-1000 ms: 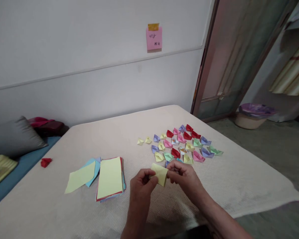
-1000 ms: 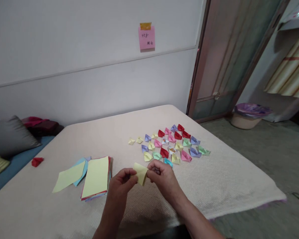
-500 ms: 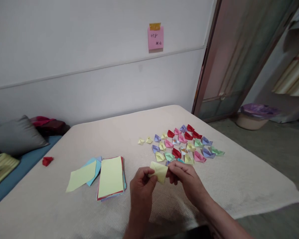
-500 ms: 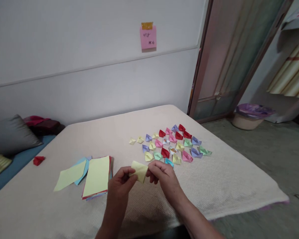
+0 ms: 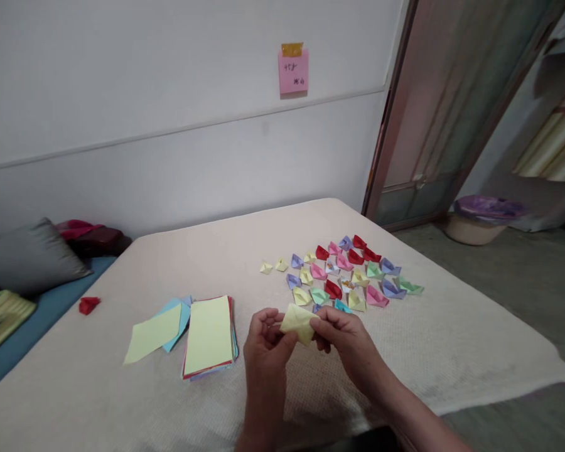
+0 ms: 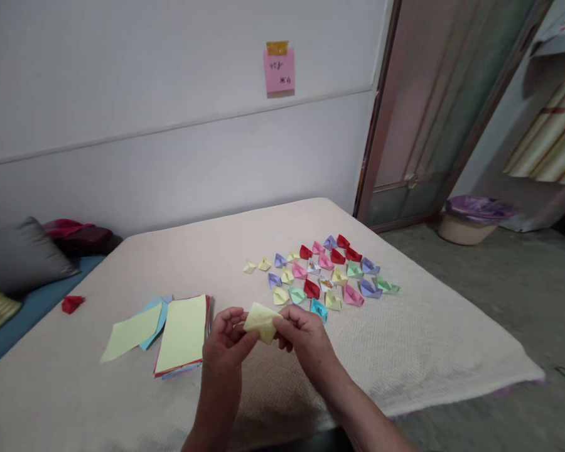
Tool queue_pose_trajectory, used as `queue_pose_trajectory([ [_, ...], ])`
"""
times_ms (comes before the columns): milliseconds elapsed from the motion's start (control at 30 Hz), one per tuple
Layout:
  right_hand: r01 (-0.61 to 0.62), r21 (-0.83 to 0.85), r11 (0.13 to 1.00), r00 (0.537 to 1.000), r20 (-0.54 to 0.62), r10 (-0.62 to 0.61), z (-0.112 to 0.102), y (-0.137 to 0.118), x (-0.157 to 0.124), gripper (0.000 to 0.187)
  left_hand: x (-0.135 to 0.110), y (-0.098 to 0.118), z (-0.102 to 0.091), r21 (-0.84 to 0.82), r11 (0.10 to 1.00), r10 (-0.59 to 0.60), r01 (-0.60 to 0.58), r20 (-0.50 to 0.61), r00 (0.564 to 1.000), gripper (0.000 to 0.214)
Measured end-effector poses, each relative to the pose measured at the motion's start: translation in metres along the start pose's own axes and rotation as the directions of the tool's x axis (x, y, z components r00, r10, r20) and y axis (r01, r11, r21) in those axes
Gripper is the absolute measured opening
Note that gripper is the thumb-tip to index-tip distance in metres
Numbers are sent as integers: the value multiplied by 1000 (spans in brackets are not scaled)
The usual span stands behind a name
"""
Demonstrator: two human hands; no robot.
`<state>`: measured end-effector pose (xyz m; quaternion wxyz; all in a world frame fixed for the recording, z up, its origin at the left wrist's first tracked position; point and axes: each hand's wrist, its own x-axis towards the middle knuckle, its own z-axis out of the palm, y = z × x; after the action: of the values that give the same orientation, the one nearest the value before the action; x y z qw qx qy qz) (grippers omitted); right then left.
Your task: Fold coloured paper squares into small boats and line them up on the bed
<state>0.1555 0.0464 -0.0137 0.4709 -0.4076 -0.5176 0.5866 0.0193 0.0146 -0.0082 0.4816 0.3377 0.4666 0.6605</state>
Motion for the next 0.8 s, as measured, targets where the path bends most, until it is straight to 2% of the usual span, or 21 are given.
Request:
queue_pose_trajectory([
  [67,31,-56,998,999,-14,-32,1,-1,-1,29,1,-2,-1,8,999,-38,38,-9,999,32],
  [200,90,-149,985,995,-31,-95,1,-3,-1,28,0,-1,-3,54,987,-153,149,79,985,15],
  [367,134,-217,967,989,-27,-143,0,0,-2,26,-2,-2,-3,-1,973,-227,229,102,968,24],
  [600,104,-168,980,993,-38,-112,0,3,0,25,-1,-8,-4,-37,972,-225,230,119,967,21],
  [800,63,-152,986,998,-8,-65,0,3,2,20,0,-6,-6,142,981,-154,135,134,979,21],
])
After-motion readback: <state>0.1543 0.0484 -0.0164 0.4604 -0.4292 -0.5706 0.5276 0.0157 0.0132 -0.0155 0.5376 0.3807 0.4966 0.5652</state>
